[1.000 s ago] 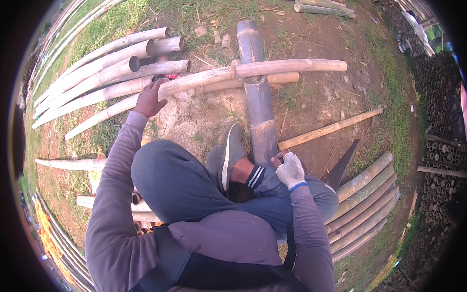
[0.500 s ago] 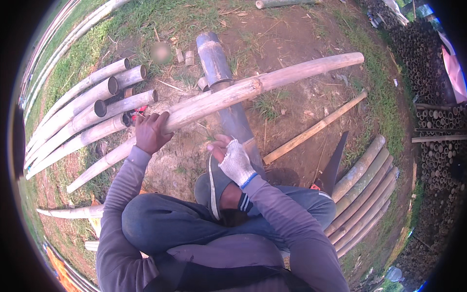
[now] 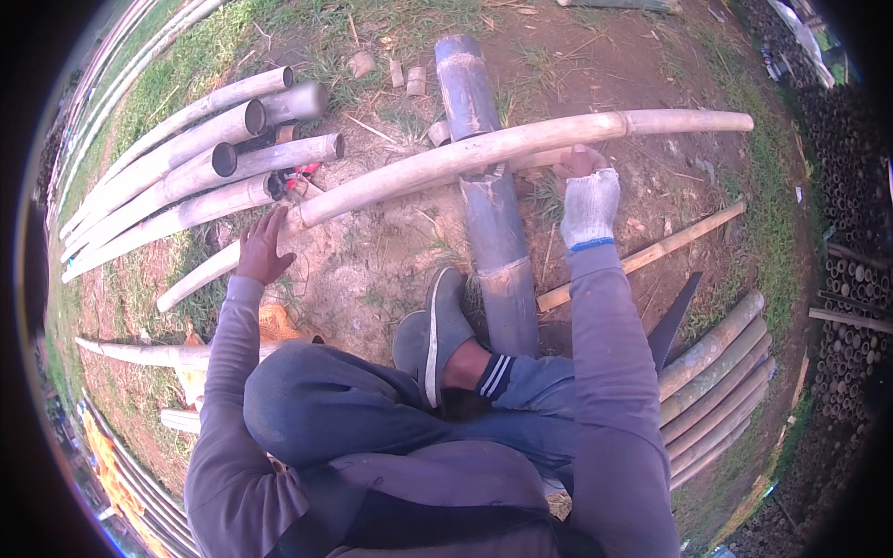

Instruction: The person sits on the ground and uses a hand saw to cut long bamboo poles into shorter segments. They position each pole on a support, saw through it, and set the cut pieces aside. The person briefly adjusts the head-mounted camera mid-task before resuming cutting.

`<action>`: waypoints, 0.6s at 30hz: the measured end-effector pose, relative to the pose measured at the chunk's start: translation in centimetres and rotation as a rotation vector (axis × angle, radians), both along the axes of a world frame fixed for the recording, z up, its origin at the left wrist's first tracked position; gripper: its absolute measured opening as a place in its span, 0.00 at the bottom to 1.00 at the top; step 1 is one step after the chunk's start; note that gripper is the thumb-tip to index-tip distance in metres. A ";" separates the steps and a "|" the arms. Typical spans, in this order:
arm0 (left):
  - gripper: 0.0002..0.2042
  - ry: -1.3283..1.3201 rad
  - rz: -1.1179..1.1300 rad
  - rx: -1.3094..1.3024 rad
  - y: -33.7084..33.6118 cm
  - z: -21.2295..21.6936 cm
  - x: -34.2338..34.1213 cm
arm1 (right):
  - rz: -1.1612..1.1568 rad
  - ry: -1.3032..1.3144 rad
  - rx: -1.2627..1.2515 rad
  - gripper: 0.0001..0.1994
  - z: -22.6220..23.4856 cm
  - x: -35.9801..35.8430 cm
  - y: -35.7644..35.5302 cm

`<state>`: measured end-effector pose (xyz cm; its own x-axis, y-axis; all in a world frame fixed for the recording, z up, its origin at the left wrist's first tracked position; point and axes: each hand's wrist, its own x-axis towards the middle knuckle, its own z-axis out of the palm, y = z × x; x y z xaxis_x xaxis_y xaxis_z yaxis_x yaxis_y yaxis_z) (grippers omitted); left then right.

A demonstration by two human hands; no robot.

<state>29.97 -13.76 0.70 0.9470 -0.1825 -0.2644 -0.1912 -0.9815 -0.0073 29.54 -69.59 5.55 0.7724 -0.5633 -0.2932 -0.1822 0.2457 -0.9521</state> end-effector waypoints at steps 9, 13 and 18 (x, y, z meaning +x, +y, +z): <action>0.38 0.073 -0.013 -0.076 1.2 -1.5 5.0 | -0.083 0.891 -0.842 0.22 -20.3 -20.3 -8.0; 0.26 0.189 0.179 -0.036 0.8 -1.5 4.9 | -0.058 0.999 -0.233 0.29 -14.3 -17.0 -2.3; 0.19 -0.368 0.045 -0.158 -4.7 -1.9 3.5 | 0.014 1.015 -0.462 0.31 -20.3 -18.7 -5.5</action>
<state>33.44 -18.49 -1.20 0.9811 -0.1503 0.1217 -0.1612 -0.9833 0.0846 10.87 -75.08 -14.77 0.3004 -0.7743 -0.5570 -0.9277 -0.1014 -0.3593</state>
